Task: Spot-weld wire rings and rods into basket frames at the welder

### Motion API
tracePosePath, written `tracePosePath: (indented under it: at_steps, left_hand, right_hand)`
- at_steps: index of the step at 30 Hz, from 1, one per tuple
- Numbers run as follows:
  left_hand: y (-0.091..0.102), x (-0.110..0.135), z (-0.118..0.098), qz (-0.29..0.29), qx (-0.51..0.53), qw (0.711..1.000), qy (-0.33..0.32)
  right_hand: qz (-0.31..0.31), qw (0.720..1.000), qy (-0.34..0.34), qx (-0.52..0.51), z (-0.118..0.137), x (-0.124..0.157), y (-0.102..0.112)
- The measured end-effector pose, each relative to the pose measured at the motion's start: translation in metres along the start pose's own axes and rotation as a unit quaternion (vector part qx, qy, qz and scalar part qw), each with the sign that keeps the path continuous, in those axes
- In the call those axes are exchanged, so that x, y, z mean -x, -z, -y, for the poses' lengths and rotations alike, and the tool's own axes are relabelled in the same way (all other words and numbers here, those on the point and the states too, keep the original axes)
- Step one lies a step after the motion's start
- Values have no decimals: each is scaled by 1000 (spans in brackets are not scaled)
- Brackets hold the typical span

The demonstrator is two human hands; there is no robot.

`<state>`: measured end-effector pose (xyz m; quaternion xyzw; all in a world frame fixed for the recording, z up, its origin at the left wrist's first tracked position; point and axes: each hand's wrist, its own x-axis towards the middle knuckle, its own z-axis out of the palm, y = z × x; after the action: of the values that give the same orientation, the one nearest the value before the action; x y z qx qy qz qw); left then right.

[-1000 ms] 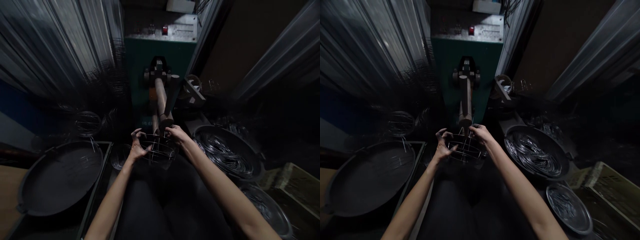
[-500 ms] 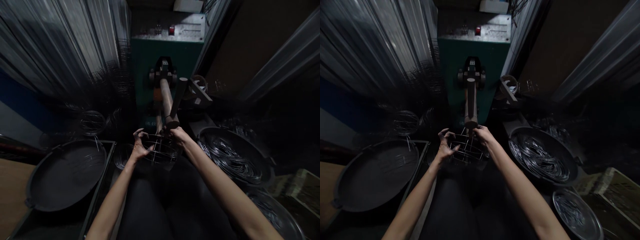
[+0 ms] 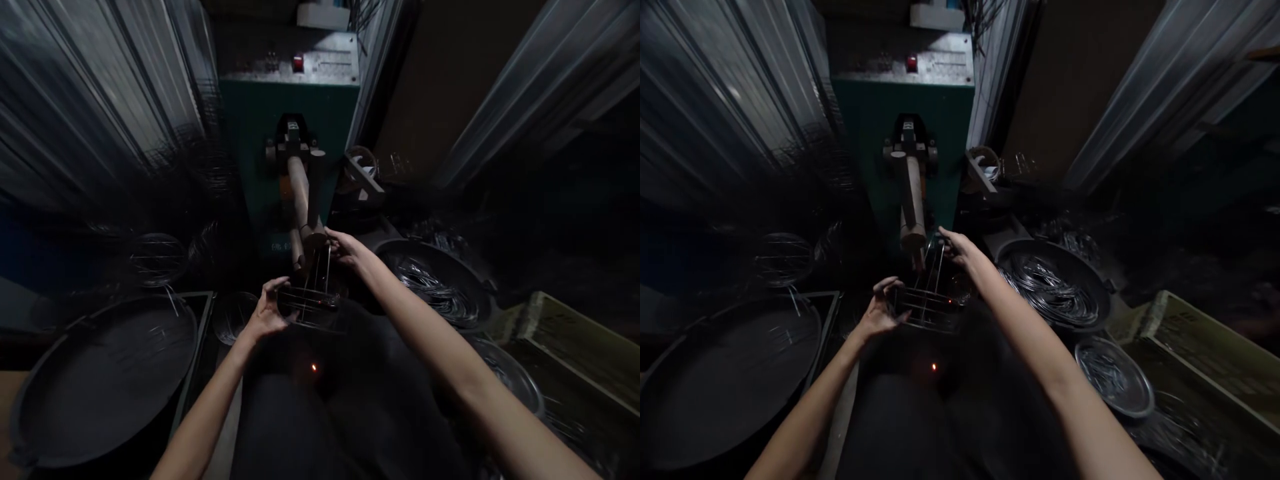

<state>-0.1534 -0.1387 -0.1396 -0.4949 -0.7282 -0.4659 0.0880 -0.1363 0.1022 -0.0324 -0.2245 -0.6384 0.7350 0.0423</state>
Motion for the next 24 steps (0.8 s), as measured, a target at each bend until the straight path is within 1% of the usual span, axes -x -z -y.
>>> tracePosePath:
  at_steps: [2, 3, 4, 5, 6, 7, 8, 9, 11, 12, 13, 14, 15, 16, 17, 18, 19, 20, 21, 22, 24]
  left_hand:
    - [10, 17, -5, 119, -55, 991, -16]
    - [16, 24, -8, 186, -71, 980, -5]
    - [23, 29, -13, 243, -70, 967, 21]
    - [28, 30, -19, 275, -55, 958, 60]
    - [30, 28, -27, 277, -30, 955, 103]
    - [28, 23, -38, 254, 0, 957, 142]
    - [23, 16, -50, 218, 32, 960, 175]
    - [13, 8, -63, 175, 59, 964, 192]
    - [-12, -8, -87, 142, 109, 962, 204]
    - [-25, -13, -98, 125, 127, 960, 217]
    - [-34, -16, -105, 113, 138, 957, 228]
    - [-40, -17, -111, 99, 143, 956, 236]
    - [-42, -17, -114, 86, 142, 957, 239]
    - [-39, -16, -116, 75, 138, 959, 235]
    - [-33, -15, -117, 67, 135, 962, 227]
    - [-25, -15, -117, 61, 132, 965, 217]
    - [-16, -16, -118, 61, 132, 968, 207]
    - [-6, -18, -119, 66, 133, 969, 195]
    - [3, -22, -121, 75, 135, 970, 185]
    - [10, -26, -122, 82, 138, 971, 177]
    - [21, -37, -123, 83, 145, 971, 171]
  right_hand:
    - [0, 999, -28, -18, -10, 28, 14]
    - [-6, 999, -39, -23, -20, 45, 20]
    - [-11, 999, -40, -15, -32, 62, 23]
    - [-14, 999, -30, 6, -46, 79, 23]
    - [-18, 999, -8, 41, -60, 94, 19]
    - [-24, 995, 26, 89, -75, 108, 13]
    - [-33, 987, 67, 143, -88, 119, 4]
    - [-41, 973, 105, 200, -100, 128, -6]
    - [-45, 938, 159, 305, -115, 145, -24]
    - [-26, 920, 177, 349, -119, 152, -28]
    - [12, 902, 196, 384, -119, 160, -28]
    - [55, 884, 219, 409, -117, 168, -23]
    - [82, 867, 251, 423, -111, 176, -12]
    - [79, 852, 287, 431, -103, 184, 2]
    - [46, 839, 320, 437, -93, 190, 18]
    - [-8, 825, 346, 446, -83, 194, 35]
    - [-64, 808, 364, 458, -72, 195, 50]
    - [-100, 789, 376, 475, -62, 193, 63]
    - [-108, 773, 383, 493, -53, 188, 73]
    - [-92, 764, 388, 507, -46, 182, 79]
    - [-47, 763, 388, 514, -37, 166, 82]
